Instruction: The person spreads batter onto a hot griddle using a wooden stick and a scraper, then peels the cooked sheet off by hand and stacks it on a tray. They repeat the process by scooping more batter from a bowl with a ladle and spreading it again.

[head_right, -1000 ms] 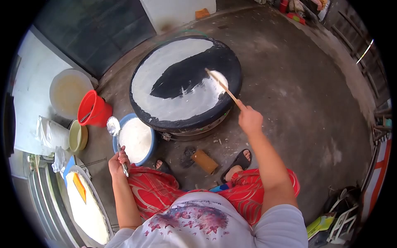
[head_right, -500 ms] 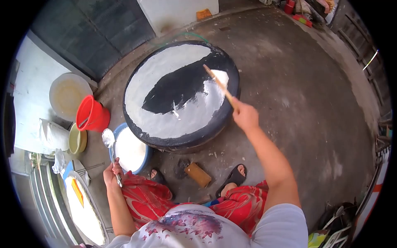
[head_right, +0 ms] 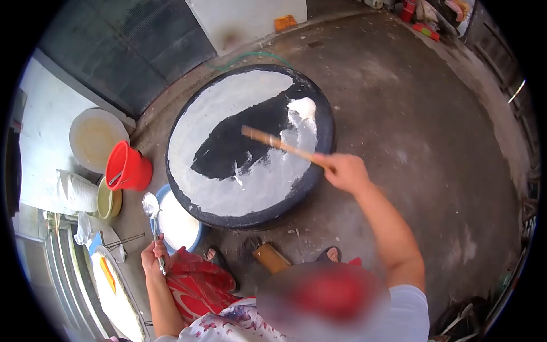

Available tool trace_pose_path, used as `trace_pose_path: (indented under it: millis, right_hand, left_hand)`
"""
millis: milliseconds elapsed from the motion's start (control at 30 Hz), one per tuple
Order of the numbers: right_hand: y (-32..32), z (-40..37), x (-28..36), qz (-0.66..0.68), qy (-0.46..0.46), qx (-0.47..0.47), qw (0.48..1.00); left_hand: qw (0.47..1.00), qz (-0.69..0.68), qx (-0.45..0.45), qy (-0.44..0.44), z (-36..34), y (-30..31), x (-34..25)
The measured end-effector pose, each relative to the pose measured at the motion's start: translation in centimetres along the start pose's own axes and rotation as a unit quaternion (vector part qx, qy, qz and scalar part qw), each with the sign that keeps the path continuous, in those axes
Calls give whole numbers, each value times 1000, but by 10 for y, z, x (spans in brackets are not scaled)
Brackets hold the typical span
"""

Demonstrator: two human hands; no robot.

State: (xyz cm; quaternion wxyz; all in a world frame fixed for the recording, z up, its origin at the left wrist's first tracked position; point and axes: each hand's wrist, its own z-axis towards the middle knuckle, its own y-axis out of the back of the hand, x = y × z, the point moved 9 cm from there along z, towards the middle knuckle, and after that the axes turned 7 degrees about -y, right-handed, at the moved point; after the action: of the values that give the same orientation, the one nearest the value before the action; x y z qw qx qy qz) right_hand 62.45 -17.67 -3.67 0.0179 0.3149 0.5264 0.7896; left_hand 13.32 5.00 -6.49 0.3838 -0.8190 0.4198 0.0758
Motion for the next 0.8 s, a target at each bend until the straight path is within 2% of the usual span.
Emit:
trace_pose_path:
  millis: [33,100,133,200,233,300,333,400,467,500,567,700,767,800]
  right_hand:
    - [5,1,-14,-1,5,0,1000]
    - [15,-5,-57,-118,-58,2,991]
    - [12,4,-63,-118,-60,3,991]
    - [21,44,-71,-189,-76,-77,976]
    - [14,61,-63,-188,-75,-80,976]
    - [3,82,-55,-115,-141,-108,977]
    - [2,77,-56,-115,-141,-108,977]
    - [-2,57,-33,-39,-1,-66,997]
    - [15,36,-63,-168,-23,-3,986]
    - [18,36,-79,-167,-21,-3,986]
    - [34,39,-121,-222,-130,-77,963]
    - [-18,125,-86,-232,-116,-72,963]
    - [-37,149,-59,-181,-160,-13,970]
    - [-29,148,-51,-128,-182,-24,975]
  left_hand:
    - [1000,7,11,3,0,0,0]
    - [1000,17,20,6,2,-1,0]
    - [1000,18,24,3,4,-2,0]
    - [999,18,29,1,4,-4,3]
    - [1000,11,21,8,5,-6,6]
    - [1000,4,12,15,7,-6,8]
    - [1000,-1,10,23,7,-4,8]
    - [999,-10,10,30,8,-2,8]
    - [1000,1,20,22,5,-4,5]
    - [1000,0,19,20,5,-5,4]
    - [1000,15,21,4,5,-7,1]
    - [1000,-4,22,17,7,-14,7]
    - [999,-10,21,36,11,-12,11]
    - [999,-17,20,44,9,-12,13]
